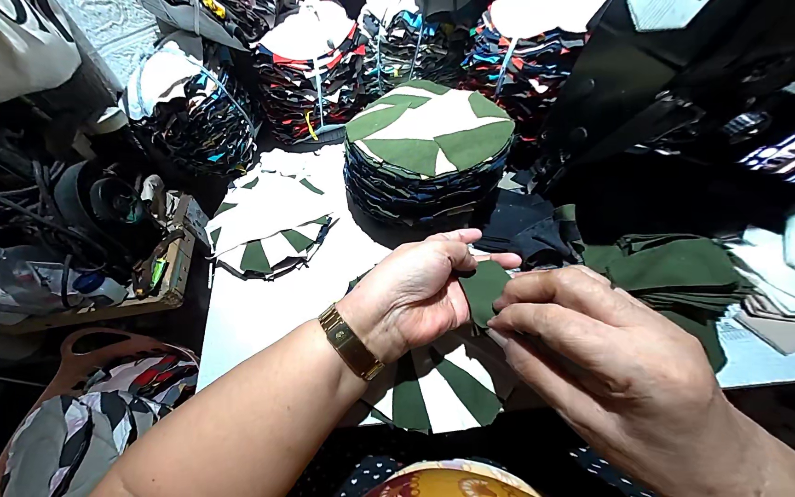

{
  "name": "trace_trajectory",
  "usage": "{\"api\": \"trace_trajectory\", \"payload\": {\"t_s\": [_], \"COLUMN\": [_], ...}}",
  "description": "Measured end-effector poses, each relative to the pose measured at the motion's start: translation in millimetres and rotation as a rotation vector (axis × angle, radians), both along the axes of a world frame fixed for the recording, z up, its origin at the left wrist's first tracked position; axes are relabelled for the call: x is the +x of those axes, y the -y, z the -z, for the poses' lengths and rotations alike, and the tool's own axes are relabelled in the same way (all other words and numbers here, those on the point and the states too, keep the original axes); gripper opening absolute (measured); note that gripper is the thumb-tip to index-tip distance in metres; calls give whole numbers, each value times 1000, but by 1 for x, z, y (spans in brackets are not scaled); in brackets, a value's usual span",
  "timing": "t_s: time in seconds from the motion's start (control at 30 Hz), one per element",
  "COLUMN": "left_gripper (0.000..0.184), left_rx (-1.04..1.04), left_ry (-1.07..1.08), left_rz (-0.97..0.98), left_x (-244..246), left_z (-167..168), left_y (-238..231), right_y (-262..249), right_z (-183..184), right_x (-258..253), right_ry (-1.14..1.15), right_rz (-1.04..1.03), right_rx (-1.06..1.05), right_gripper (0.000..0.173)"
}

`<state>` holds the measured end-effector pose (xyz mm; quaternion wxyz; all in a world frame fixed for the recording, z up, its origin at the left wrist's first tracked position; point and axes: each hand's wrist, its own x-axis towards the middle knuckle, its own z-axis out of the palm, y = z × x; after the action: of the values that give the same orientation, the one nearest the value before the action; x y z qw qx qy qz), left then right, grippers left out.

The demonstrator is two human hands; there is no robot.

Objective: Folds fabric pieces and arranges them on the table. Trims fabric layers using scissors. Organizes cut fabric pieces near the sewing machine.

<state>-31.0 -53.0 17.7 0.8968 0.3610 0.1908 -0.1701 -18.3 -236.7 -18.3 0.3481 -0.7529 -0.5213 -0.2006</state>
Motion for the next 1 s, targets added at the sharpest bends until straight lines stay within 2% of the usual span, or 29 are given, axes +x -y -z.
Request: {"api": "trace_trajectory", "payload": {"t_s": [0.23, 0.33, 0.43, 0.57, 0.67, 0.77, 0.83, 1.0], "left_gripper": [51, 38, 29, 44, 40, 39, 37, 33], "left_rx": [31, 73, 89, 161, 185, 134, 101, 48], "left_ry": [15, 59, 123, 178, 154, 117, 87, 75], "left_rz": [21, 59, 145, 196, 147, 109, 96, 94], "left_x": [0, -6, -8, -8, -9, -9, -7, -7], "left_z": [1, 2, 1, -3, -1, 3, 5, 4], "left_y": [-1, -2, -4, -5, -4, -5, -5, -3], "right_y": [2, 0, 0, 3, 2, -2, -5, -5], "right_z": [-2, -4, -7, -11, -12, -5, 0, -2], "right_x": [5, 9, 18, 21, 10, 2, -1, 3], "right_ry": [-219, -393, -520, -606, -470, -224, -100, -38], "right_rz": [63, 150, 144, 67, 67, 12, 23, 106], "right_rx": [118, 258, 371, 424, 352, 188, 82, 67], "right_gripper": [14, 10, 19, 23, 19, 11, 12, 11]}}
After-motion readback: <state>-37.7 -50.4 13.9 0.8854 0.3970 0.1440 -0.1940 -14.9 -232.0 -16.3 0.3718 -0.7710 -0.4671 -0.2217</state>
